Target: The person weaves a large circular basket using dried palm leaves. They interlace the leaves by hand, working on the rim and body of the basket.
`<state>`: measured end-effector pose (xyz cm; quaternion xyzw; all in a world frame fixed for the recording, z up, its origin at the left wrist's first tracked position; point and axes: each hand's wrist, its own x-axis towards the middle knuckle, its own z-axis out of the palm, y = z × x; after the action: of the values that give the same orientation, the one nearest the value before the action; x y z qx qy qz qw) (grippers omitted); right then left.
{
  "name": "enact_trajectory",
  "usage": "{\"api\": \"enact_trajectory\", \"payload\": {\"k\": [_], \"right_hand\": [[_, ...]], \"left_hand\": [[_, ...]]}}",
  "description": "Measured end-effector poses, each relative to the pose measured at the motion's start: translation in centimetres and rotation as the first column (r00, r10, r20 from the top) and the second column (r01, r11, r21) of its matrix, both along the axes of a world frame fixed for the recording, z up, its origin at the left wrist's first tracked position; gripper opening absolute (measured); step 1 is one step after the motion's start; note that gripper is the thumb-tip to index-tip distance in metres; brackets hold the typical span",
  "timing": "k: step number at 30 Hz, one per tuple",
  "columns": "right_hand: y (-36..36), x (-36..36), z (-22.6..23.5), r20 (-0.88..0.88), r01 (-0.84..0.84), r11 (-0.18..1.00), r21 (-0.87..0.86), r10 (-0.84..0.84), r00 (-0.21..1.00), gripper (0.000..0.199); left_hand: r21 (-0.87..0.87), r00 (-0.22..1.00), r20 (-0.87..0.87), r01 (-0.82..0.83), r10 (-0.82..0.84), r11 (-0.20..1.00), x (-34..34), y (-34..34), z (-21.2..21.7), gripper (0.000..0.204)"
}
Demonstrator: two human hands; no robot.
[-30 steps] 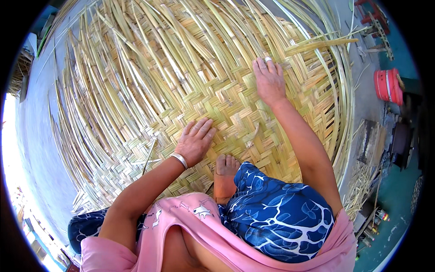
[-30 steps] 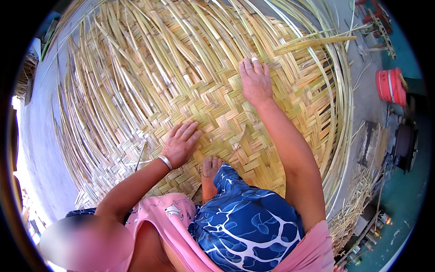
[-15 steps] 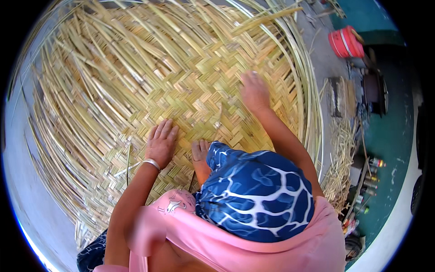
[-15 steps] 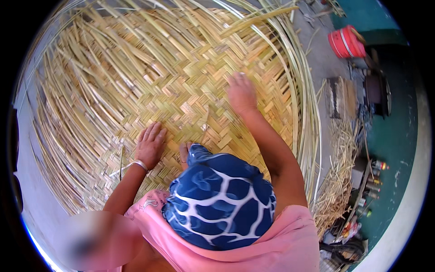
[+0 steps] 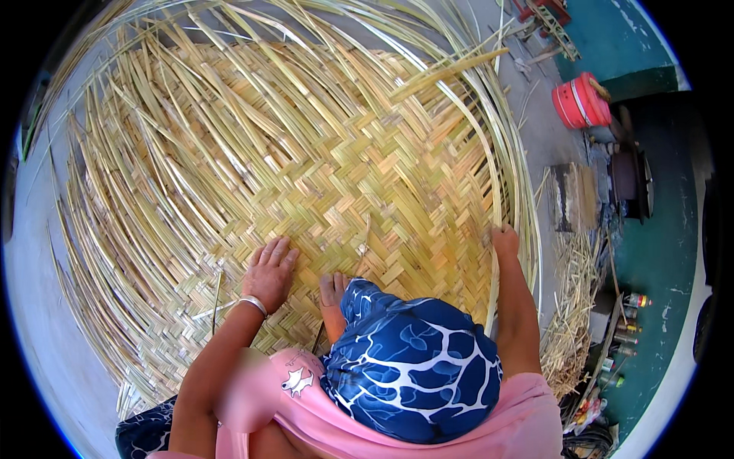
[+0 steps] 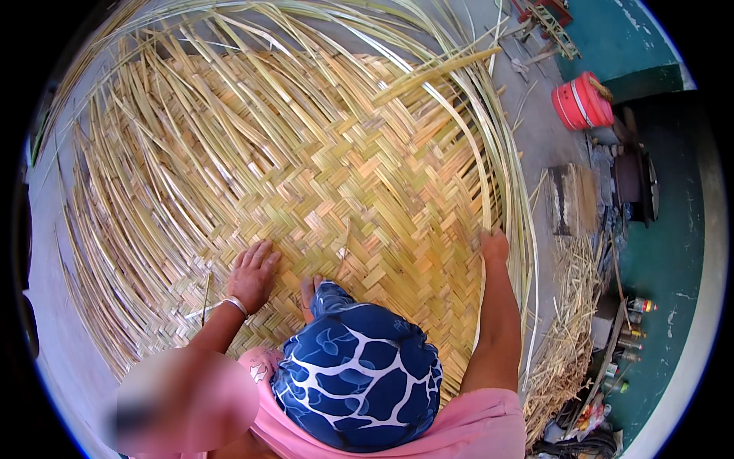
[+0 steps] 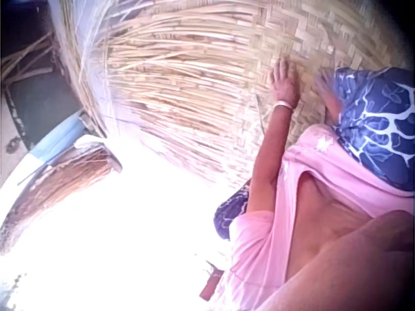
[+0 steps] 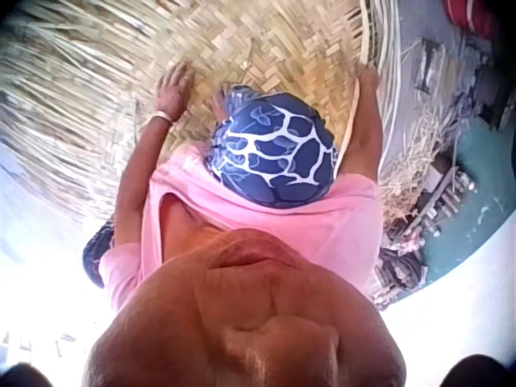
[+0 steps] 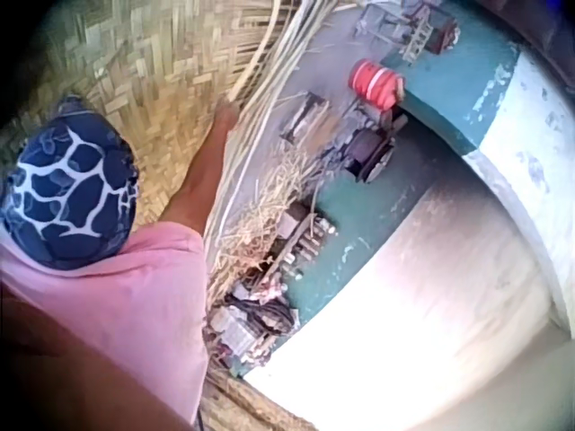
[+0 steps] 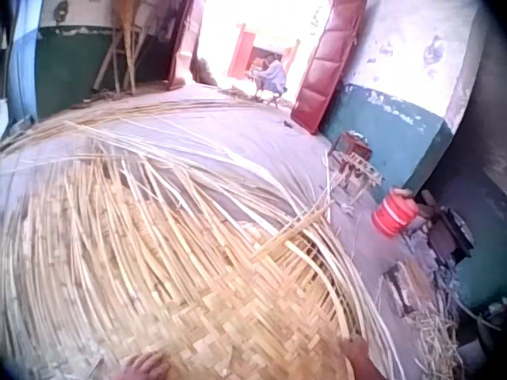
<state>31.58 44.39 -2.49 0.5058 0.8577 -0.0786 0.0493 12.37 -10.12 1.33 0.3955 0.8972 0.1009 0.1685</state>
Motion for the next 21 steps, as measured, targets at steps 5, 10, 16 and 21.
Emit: {"api": "enact_trajectory", "payload": {"k": [5, 10, 16, 21], "right_hand": [[-1.5, -4.2, 2.8, -0.424, -0.044, 0.698, -0.715, -0.382, 0.821, 0.029], [-7.5, -10.6, 13.7, -0.446, -0.313, 0.321, -0.894, -0.566, 0.694, 0.024], [-9.6, -15.9, 28.7, -0.752, -0.601, 0.517, -0.609, -0.618, 0.23, 0.023], [-19.6, -17.5, 37.5, -0.936, -0.829, 0.537, -0.158, -0.348, -0.046, 0.029]], "left_hand": [[-0.008, 1.0, 0.025, -0.01, 0.01, 1.0, -0.2, 0.0, 0.2, 0.038], [0.009, 0.994, 0.097, -0.058, 0.057, 0.998, -0.7, 0.5, 0.6, 0.038], [0.208, 0.86, 0.465, -0.336, 0.209, 0.919, -2.1, 1.5, 2.0, 0.036], [0.436, 0.686, 0.725, -0.532, 0.067, 0.726, -5.8, 3.9, 8.4, 0.047]]}}
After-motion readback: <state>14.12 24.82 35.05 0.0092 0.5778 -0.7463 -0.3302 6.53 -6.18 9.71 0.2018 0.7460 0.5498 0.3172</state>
